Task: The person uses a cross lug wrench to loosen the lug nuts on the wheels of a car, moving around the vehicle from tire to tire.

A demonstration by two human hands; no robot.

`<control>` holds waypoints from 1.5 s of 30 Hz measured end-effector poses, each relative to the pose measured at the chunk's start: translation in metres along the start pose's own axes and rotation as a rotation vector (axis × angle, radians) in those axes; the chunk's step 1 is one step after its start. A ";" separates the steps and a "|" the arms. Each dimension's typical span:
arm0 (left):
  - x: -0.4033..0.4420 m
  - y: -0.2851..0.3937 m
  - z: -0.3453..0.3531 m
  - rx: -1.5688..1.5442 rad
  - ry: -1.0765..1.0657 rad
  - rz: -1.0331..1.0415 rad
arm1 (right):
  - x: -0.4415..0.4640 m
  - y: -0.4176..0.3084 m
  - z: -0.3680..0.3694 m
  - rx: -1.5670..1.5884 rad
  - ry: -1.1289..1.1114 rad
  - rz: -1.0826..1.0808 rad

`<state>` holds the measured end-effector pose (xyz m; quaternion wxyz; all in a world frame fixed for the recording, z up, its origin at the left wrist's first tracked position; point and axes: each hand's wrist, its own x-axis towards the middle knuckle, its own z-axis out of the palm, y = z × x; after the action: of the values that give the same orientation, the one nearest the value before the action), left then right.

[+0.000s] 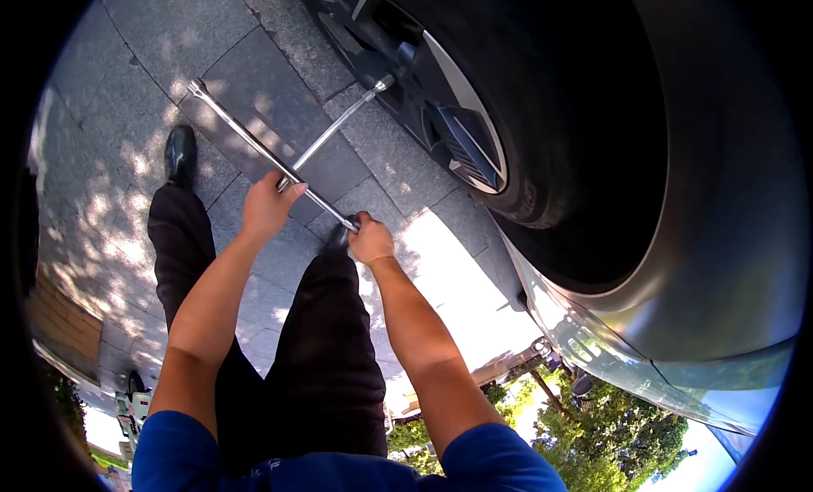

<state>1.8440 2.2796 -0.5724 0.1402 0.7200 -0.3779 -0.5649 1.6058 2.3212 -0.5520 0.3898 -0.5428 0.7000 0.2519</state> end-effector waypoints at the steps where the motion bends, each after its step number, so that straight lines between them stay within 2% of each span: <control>1: 0.003 0.003 0.000 0.003 -0.007 -0.007 | 0.000 -0.002 -0.005 0.003 -0.002 -0.001; 6: 0.025 0.009 0.003 0.033 -0.014 0.008 | -0.011 -0.015 -0.045 0.007 0.006 0.017; 8: 0.041 -0.004 0.007 -0.082 -0.179 -0.029 | -0.029 -0.025 -0.062 0.018 0.043 -0.040; 9: 0.047 -0.016 0.016 -0.088 -0.181 -0.031 | -0.035 -0.017 -0.057 0.012 0.041 -0.038; 11: 0.057 -0.031 0.027 -0.310 -0.232 0.008 | -0.035 -0.009 -0.049 -0.007 0.172 -0.155; 12: 0.055 -0.031 0.030 -0.308 -0.219 0.003 | -0.031 -0.012 -0.047 -0.012 0.163 -0.071; 13: 0.046 -0.016 0.029 -0.209 -0.175 -0.012 | -0.020 -0.013 -0.044 -0.008 0.155 -0.083; 15: 0.045 -0.011 0.028 -0.105 -0.130 -0.041 | 0.013 -0.003 -0.032 -0.082 0.029 0.096; 17: 0.057 -0.016 0.030 -0.074 -0.141 -0.091 | 0.028 -0.008 -0.012 -0.117 -0.031 0.098; 19: 0.050 -0.020 0.032 -0.119 -0.107 -0.077 | 0.027 -0.007 -0.008 -0.188 0.022 0.144; 20: 0.051 -0.019 0.032 -0.115 -0.102 -0.066 | 0.030 -0.009 -0.011 -0.213 -0.047 0.182; 24: 0.055 -0.013 0.030 -0.106 -0.152 -0.098 | 0.033 -0.003 -0.009 -0.258 -0.087 0.162; 27: 0.051 -0.017 0.041 0.013 -0.048 -0.074 | 0.046 0.007 0.004 -0.159 -0.017 0.069; 31: 0.045 -0.011 0.033 0.028 0.031 0.018 | 0.034 -0.005 -0.010 -0.215 -0.088 0.121; 35: 0.006 -0.023 0.023 0.005 -0.120 -0.076 | -0.007 0.007 -0.003 -0.195 -0.110 0.078; 38: -0.017 -0.019 0.023 -0.002 -0.101 -0.087 | -0.025 0.012 0.000 -0.146 -0.118 0.094; 45: -0.016 0.002 0.036 0.034 -0.163 -0.028 | -0.035 0.035 -0.002 -0.035 -0.031 0.132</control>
<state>1.8089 2.2974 -0.5709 0.0886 0.6791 -0.3875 -0.6170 1.5757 2.3489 -0.5248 0.3734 -0.4985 0.7235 0.2976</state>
